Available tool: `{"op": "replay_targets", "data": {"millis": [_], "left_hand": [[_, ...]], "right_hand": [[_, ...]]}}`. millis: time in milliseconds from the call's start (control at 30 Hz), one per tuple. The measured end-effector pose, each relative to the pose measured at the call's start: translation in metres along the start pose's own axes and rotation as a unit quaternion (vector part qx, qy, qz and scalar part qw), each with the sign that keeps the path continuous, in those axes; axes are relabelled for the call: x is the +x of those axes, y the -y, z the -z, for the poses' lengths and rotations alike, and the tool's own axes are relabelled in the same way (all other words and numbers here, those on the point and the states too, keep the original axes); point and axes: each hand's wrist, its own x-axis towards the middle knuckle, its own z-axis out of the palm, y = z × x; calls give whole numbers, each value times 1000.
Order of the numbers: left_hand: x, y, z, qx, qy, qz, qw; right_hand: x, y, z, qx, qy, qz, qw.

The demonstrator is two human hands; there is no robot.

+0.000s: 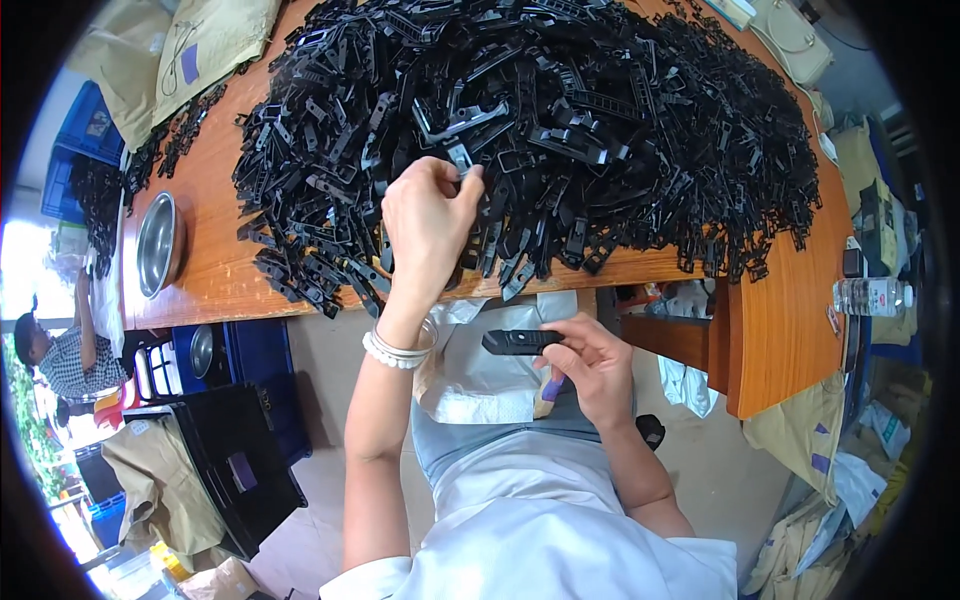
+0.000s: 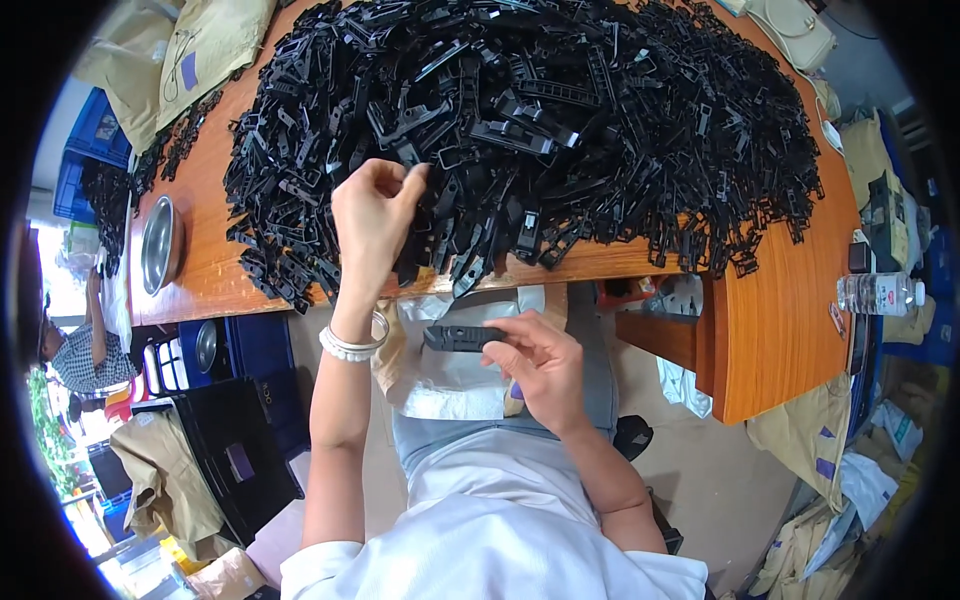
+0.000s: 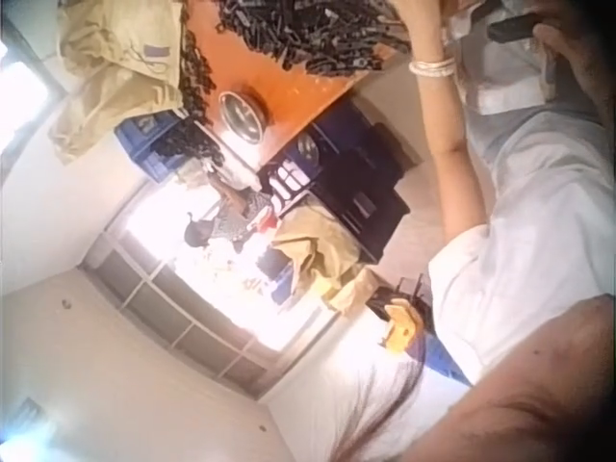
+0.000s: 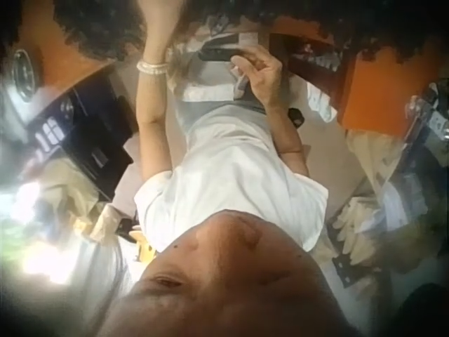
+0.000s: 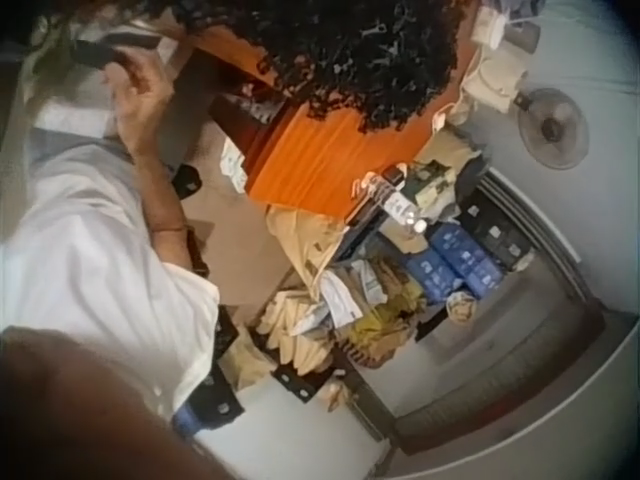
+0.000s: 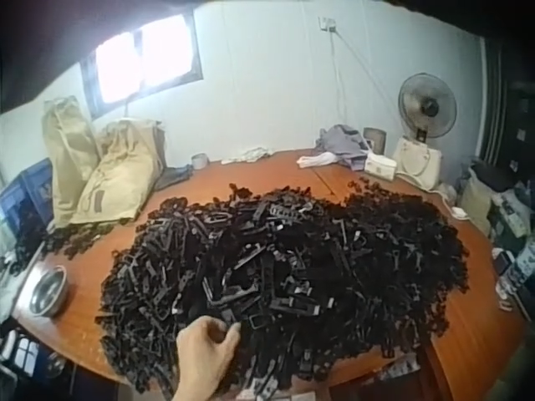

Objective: Assembling small black plastic components by hand at a workstation.

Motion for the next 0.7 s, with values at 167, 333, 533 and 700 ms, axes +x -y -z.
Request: {"op": "replay_targets", "data": {"millis": [167, 333, 533, 700], "left_hand": [[-34, 5, 29, -336, -16, 126, 933], [-87, -9, 45, -524, 144, 211, 812], [-105, -4, 51, -409, 295, 245, 828], [-114, -7, 61, -272, 330, 15, 904]], "right_hand": [[6, -9, 4, 18, -16, 12, 1000], [8, -5, 7, 0, 37, 98, 995], [8, 10, 4, -223, 75, 214, 948], [-3, 8, 0, -255, 34, 183, 949]]}}
